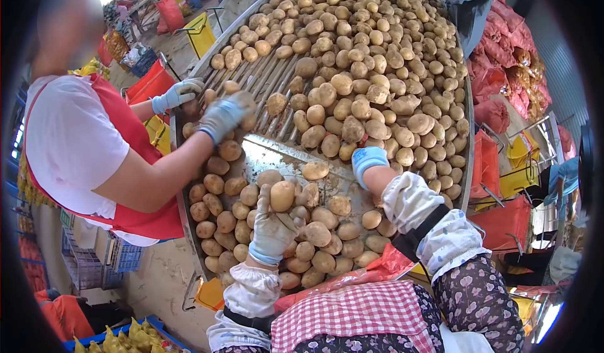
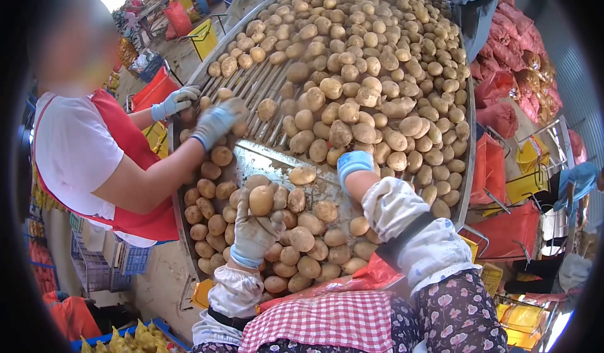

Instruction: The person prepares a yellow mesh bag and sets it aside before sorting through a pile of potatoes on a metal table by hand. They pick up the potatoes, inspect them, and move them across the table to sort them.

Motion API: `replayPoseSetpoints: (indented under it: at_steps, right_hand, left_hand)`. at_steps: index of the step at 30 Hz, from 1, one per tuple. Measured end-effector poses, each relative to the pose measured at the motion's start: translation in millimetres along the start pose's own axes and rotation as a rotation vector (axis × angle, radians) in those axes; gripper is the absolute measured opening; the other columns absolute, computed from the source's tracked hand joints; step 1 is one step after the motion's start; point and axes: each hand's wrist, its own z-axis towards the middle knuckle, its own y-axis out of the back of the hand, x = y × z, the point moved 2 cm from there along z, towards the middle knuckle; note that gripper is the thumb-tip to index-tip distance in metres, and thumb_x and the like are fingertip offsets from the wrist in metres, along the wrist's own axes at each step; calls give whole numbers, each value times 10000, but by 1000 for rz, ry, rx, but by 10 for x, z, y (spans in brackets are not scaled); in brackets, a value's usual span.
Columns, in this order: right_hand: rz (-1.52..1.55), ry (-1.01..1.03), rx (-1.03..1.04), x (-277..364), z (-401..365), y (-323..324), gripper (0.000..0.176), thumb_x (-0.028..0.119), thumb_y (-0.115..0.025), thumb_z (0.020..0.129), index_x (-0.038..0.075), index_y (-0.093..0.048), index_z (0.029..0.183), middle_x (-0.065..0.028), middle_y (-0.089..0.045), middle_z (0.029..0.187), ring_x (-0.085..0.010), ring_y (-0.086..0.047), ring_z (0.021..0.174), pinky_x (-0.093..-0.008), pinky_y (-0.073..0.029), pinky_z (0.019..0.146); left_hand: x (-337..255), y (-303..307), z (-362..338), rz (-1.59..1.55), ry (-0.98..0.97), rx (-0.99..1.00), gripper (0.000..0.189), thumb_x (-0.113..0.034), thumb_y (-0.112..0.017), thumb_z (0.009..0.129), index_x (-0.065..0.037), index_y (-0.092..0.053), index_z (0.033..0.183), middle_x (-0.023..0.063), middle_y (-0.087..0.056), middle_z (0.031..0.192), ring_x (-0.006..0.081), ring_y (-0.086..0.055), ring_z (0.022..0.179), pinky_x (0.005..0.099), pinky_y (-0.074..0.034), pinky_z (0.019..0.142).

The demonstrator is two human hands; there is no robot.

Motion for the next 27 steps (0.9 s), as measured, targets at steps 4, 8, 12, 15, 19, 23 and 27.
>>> replayPoseSetpoints:
  at_steps: [4,8,12,15,19,23,27]
  right_hand:
    - [491,28,-285,-237,-258,-311,444,396,-619,902,62,-646,1193,-126,-683,1145,-258,-676,1022,-407,-558,805]
    - [2562,562,202,73,-581,-738,511,464,-437,1002,19,-585,1207,-161,-658,1117,-286,-657,1045,-379,-575,733]
    - [3263,696,699,347,-614,-738,637,585,-386,968,57,-529,1295,-143,-617,1229,-336,-644,1054,-451,-563,826]
    - [3006,864,462,286,-782,-701,671,626,-416,936,94,-511,1333,-122,-588,1282,-316,-606,1123,-520,-523,870]
    - [3151,859,344,257,-769,-929,693,659,-403,920,129,-485,1358,-75,-540,1346,-291,-515,1229,-551,-440,969]
    - [3196,645,238,260,-856,-1017,657,651,-400,926,116,-511,1290,-73,-545,1323,-284,-523,1212,-526,-456,971]
    - [3197,666,113,234,-1068,-980,625,628,-408,930,132,-527,1291,-107,-562,1303,-296,-565,1155,-490,-511,878]
  left_hand:
    - [-18,284,23,154,169,184,697,-626,-399,956,-38,-534,1305,132,-697,843,296,-687,766,356,-574,737]
    - [251,-26,103,671,-166,-2,665,-619,-357,982,-54,-539,1281,127,-642,1133,195,-628,974,298,-525,814]
    - [644,-305,231,1110,-363,311,593,-403,-511,992,-36,-395,1443,164,-483,1404,289,-507,1241,436,-397,1040]
    - [601,-246,71,2115,-1080,327,684,-354,-622,858,-57,-414,1438,248,-376,1463,462,-295,1372,540,-214,1135]
    - [536,197,-248,2605,-767,284,764,-387,-672,801,-85,-410,1453,213,-331,1513,398,-242,1432,549,-161,1154]
    - [250,421,-227,2593,-737,51,815,-374,-700,776,-78,-379,1464,214,-324,1515,407,-251,1419,520,-153,1168]
    - [-30,401,108,2450,-888,-252,871,-397,-702,774,-73,-321,1487,216,-313,1517,422,-272,1393,492,-142,1180]
